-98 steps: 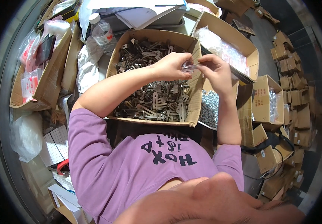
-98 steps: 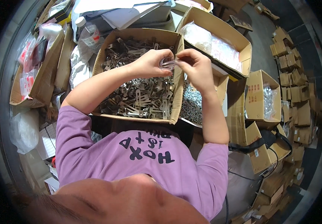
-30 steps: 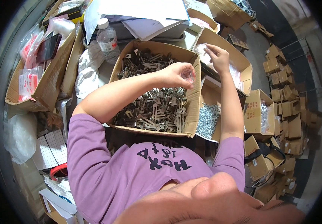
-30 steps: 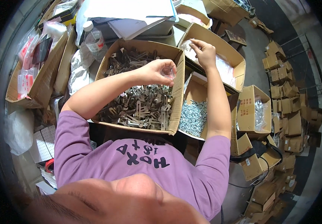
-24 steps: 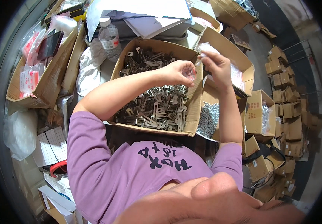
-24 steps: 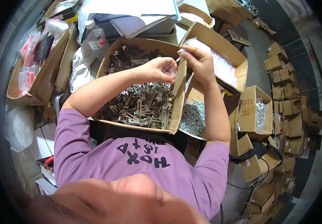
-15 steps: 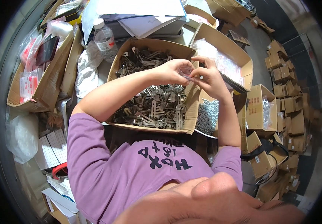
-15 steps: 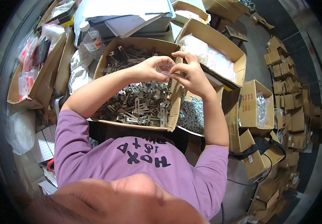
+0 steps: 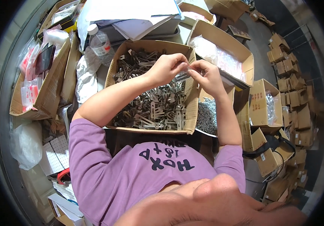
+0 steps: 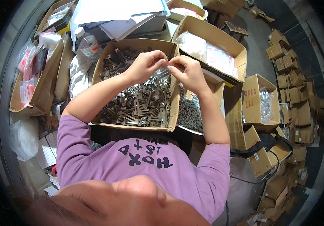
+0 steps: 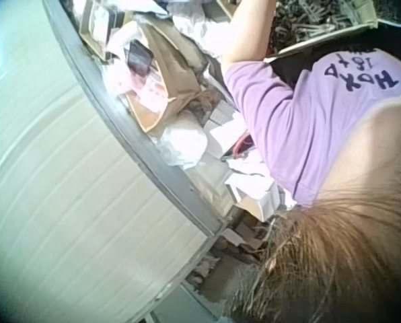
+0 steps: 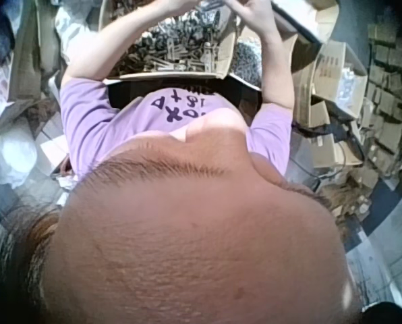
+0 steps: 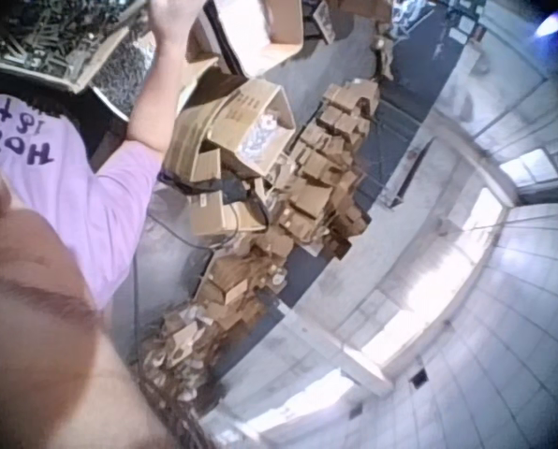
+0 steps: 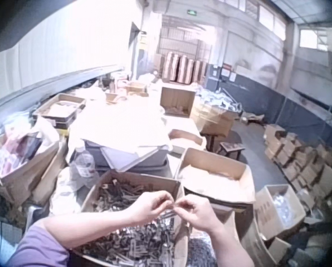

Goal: The person picks up metal hinges from a cardboard box and puts them into small plastic bags by hand.

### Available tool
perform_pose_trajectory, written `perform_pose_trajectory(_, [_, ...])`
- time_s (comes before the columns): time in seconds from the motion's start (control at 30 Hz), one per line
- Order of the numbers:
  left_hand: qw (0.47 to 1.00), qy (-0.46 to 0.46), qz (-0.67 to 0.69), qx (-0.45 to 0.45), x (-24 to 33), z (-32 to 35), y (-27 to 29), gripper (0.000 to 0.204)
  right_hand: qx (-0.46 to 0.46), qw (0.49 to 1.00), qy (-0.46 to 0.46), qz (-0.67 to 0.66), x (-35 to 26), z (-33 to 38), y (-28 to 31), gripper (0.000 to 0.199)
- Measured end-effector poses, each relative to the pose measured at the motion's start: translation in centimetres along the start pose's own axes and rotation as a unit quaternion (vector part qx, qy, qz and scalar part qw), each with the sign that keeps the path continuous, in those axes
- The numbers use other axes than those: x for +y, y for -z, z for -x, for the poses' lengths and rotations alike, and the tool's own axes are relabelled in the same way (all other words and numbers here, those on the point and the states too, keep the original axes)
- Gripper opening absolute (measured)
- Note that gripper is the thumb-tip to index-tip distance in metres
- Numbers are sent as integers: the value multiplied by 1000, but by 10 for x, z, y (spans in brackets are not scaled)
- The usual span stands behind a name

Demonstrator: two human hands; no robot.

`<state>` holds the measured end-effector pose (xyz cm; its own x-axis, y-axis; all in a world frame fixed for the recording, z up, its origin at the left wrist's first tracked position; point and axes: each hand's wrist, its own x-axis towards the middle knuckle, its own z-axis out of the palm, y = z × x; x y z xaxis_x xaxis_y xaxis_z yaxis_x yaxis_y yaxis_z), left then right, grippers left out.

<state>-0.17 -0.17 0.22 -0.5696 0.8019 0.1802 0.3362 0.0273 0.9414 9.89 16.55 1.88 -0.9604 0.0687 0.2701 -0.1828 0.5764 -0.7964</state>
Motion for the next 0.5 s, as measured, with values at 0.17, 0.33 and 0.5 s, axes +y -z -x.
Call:
perform_pose_trajectory(0.17, [985,-93,-143,30,11,4,-4,11,10,999,50,-11,1,0,-4,19])
perform_pose_trajectory(0.33, [993,-57,-44,95,21,2,6,12,11,1000,16,-16,-2,5,16,17])
perform_pose_trajectory(0.5, [996,-41,59,60,10,-1,7,16,54,998,17,3,-16,15,37,19])
